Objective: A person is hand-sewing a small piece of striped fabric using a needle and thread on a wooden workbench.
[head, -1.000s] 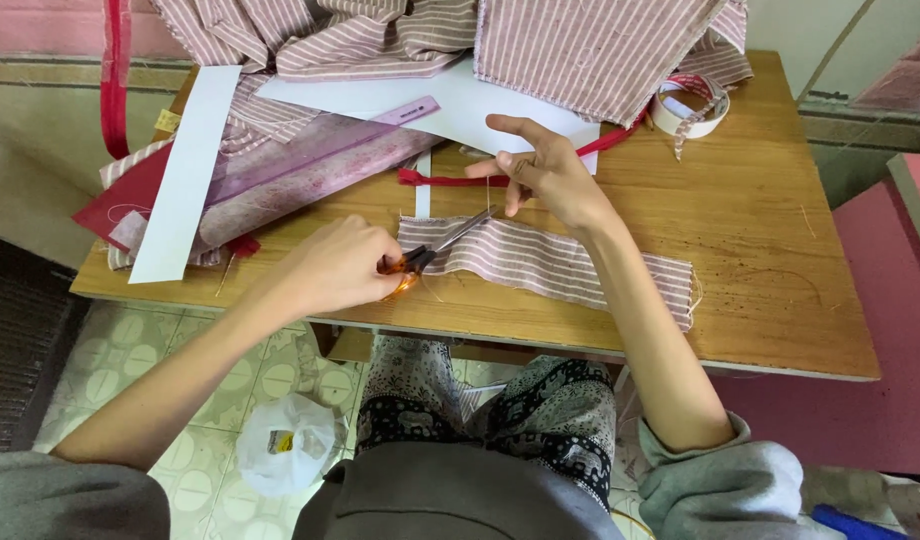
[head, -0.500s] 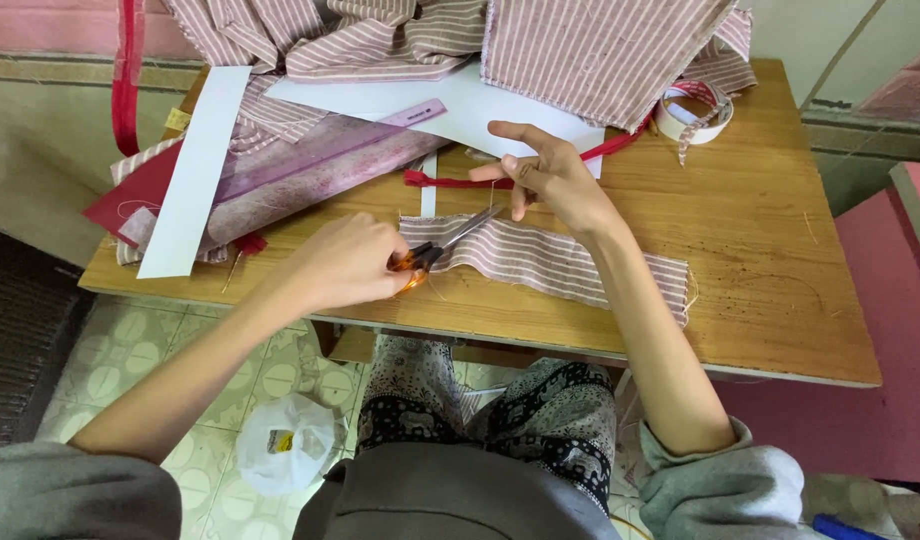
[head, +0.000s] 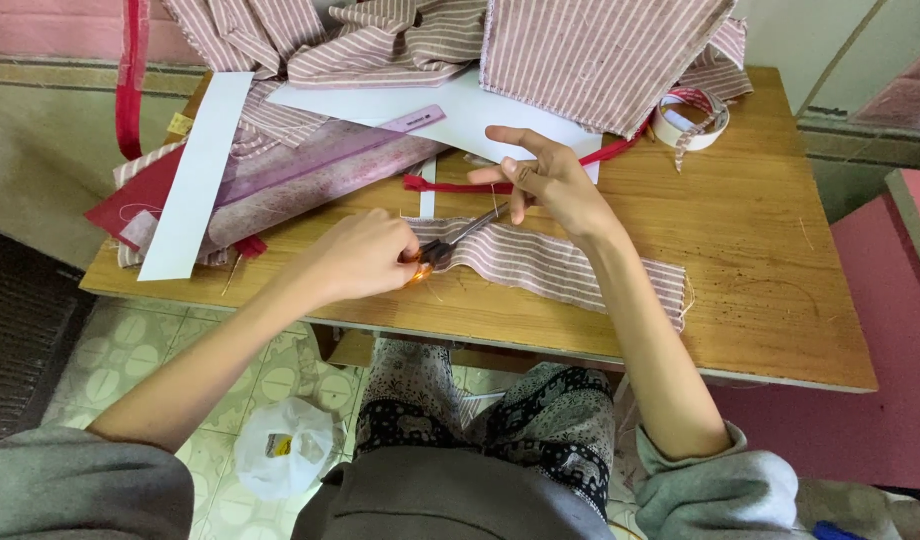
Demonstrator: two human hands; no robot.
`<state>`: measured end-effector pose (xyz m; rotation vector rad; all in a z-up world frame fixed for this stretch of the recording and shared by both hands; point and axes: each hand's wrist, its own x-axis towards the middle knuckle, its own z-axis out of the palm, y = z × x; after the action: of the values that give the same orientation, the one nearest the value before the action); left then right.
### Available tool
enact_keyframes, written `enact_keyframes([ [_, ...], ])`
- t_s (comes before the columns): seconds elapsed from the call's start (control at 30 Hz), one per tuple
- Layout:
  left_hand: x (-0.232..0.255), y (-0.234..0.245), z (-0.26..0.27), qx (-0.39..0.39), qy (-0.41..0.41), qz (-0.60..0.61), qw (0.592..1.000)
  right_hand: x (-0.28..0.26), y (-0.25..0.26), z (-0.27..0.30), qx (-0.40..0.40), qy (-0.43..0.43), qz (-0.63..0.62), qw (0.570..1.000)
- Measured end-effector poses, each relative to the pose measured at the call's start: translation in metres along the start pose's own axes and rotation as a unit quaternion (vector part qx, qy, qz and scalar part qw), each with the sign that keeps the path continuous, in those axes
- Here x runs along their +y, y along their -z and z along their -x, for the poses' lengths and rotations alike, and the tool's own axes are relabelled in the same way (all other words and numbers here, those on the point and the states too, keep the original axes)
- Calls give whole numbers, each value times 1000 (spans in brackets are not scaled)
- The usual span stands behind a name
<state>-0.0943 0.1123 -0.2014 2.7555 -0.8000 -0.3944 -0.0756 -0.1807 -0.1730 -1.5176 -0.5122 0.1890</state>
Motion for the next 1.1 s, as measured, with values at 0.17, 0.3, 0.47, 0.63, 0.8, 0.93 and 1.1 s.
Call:
enact_keyframes([
  [0.17, 1, 17, 27, 0, 34, 14, 999, -2, 0, 1, 8, -4, -4, 1000],
  [0.3, 1, 40, 74, 10, 151, -45, 987, 4, 3, -3, 11, -13, -6, 1000],
  [0.47, -99, -19, 72, 56, 237, -119, 963, 4, 0, -1, 10, -22, -15, 1000],
  [0.63, -27, 40, 104, 73, 236, -54, 967, 6, 0, 2, 17, -31, -24, 999],
  [0.8, 30, 106, 113, 206, 145, 624, 740, 8, -2, 6, 19, -44, -61, 997],
  [0.93, -58, 39, 57, -26, -411, 840, 354, 18, -2, 6, 12, -50, -71, 996],
  [1.1, -46, 18, 35, 124, -76, 989, -6, 24, -3, 7, 6, -41, -73, 996],
])
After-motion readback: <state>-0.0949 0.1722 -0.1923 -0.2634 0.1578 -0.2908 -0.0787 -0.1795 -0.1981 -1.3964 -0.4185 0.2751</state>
